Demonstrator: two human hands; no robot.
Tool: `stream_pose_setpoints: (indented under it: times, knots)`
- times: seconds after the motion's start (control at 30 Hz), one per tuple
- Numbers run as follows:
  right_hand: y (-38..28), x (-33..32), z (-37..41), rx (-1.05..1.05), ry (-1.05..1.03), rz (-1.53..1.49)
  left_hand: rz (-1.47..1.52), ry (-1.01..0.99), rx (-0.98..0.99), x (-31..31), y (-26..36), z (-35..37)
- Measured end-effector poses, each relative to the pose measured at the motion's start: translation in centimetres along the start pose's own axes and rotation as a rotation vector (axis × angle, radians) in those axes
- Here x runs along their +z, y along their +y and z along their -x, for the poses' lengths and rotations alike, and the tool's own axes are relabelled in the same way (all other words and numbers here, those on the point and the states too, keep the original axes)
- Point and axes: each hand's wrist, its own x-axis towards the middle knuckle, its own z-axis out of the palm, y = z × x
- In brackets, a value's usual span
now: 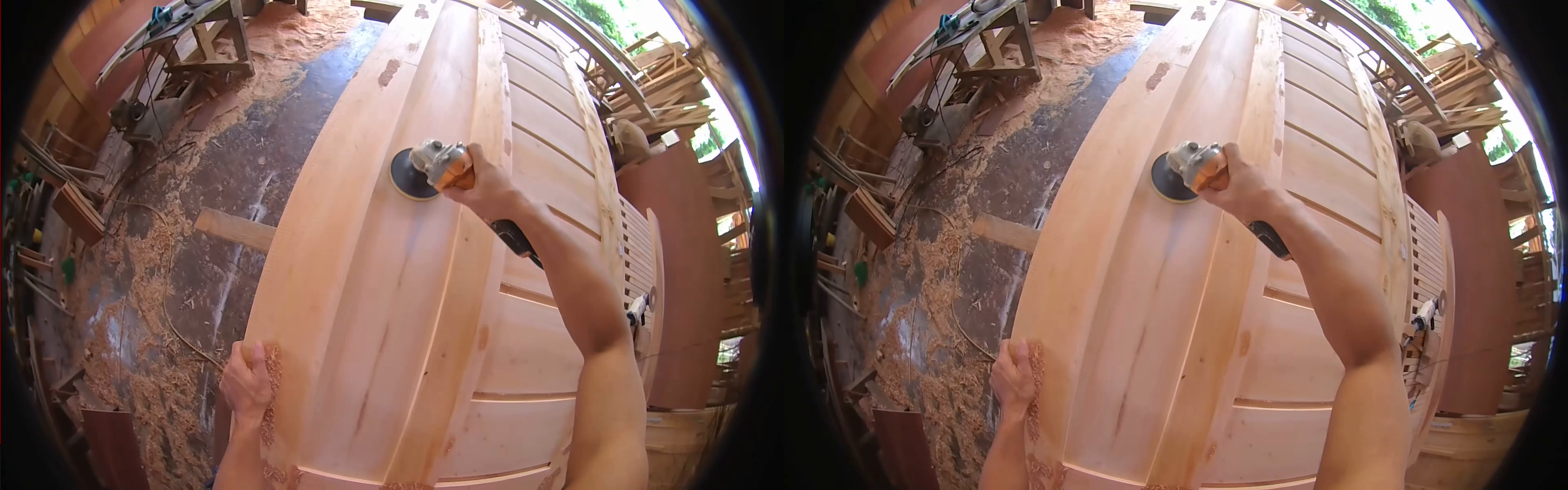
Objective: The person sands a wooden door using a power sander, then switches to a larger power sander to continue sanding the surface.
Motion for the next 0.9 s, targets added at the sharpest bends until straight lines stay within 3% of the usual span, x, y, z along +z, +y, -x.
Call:
stream_pose_setpoints:
  times: [0.4,0.53,0.6,0.7,0.9]
  knots:
    - [-2.1,3.4,11.5,-0.158,-0.167,0.017,-0.033,-0.026,-0.038,0.3,-0.4,0.2]
    - [0.3,2.9,6.8,-0.059,-0.061,0.034,-0.040,-0.007,-0.044,0.9,-1.1,0.1]
    - [4.1,3.5,3.1,-0.200,0.068,-0.180,-0.040,0.004,-0.039,1.1,-1.2,-0.1]
    - [2.2,-0.6,0.7,0.000,0.018,0.032,-0.013,0.001,-0.036,1.0,-1.2,0.0]
    - [4.1,-1.5,-3.9,-0.007,0.043,0.040,-0.034,0.008,-0.043,1.0,-0.7,-0.1]
